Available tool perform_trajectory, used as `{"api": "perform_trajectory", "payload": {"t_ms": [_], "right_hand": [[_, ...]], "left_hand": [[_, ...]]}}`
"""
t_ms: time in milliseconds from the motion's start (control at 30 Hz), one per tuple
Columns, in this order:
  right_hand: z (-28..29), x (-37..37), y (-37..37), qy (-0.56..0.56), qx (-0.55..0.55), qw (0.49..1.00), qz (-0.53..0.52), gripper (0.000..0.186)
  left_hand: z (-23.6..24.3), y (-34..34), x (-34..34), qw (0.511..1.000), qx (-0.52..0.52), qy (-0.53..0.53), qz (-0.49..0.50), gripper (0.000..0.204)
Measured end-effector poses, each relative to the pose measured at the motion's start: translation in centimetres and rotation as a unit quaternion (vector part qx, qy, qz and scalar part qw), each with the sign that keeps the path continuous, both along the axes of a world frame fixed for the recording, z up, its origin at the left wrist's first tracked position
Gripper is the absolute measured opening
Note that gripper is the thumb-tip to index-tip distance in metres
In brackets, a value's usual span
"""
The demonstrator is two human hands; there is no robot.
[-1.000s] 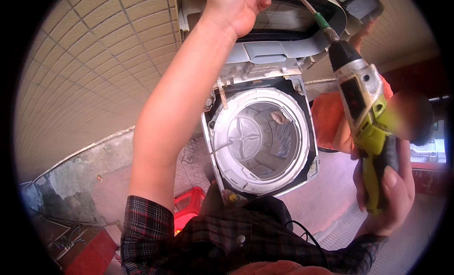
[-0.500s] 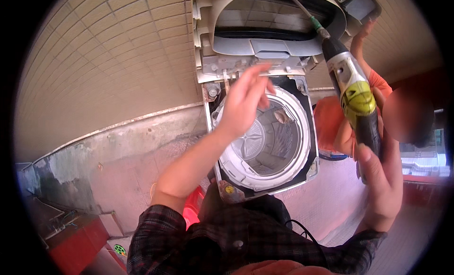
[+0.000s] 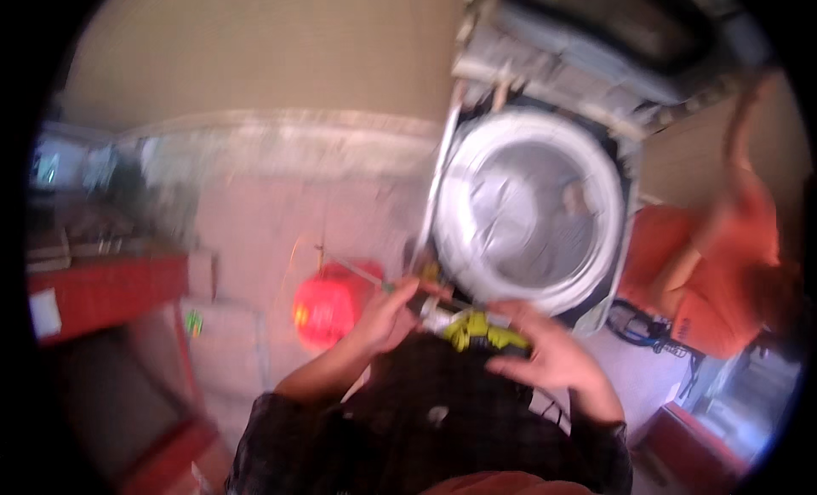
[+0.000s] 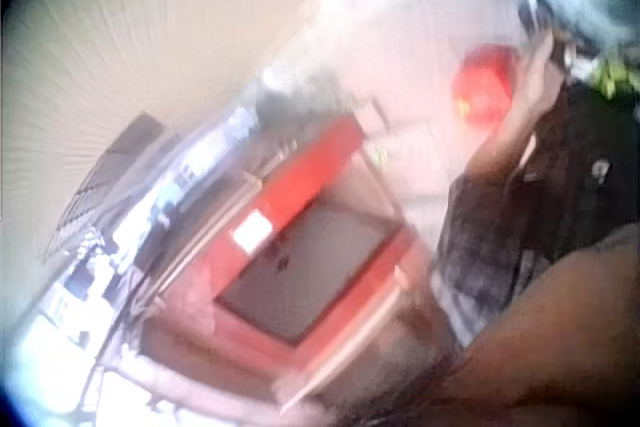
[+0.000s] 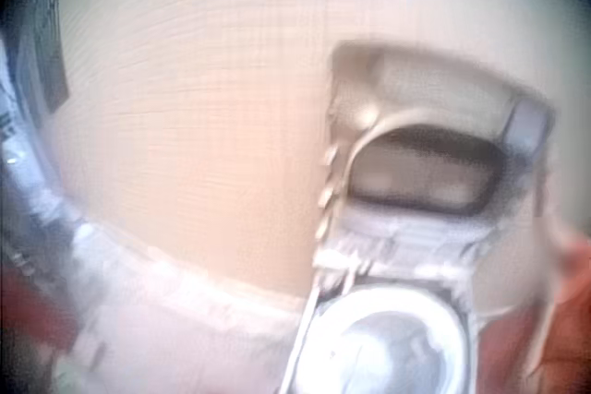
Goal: The person uses a power drill to remove screws from the top panel of a washing machine. They then lift the top panel off with assistance from another person and place it on the floor.
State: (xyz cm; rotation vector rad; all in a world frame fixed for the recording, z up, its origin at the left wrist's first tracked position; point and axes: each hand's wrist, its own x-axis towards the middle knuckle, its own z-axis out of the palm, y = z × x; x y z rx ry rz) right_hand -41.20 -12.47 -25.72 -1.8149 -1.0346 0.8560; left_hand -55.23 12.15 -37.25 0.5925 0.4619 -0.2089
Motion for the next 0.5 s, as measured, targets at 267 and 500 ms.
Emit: {"api": "perform_trajectory", "payload": {"t_ms": [267,500], "right_hand": [[-9.1,-10.8,2.7,0.36,0.194,0.883,-0.231,0.057],[-12.5,-17.7,8.1,0.372,0.077,0.916,-0.132,0.045]], "left_hand": [[-6.7,-8.7,-13.1,0.928,-0.265,0.011,0.262,0.036],[-11.4,-6.5,-19.8,0.898,-0.259,-0.038,0.355,0.036]]}}
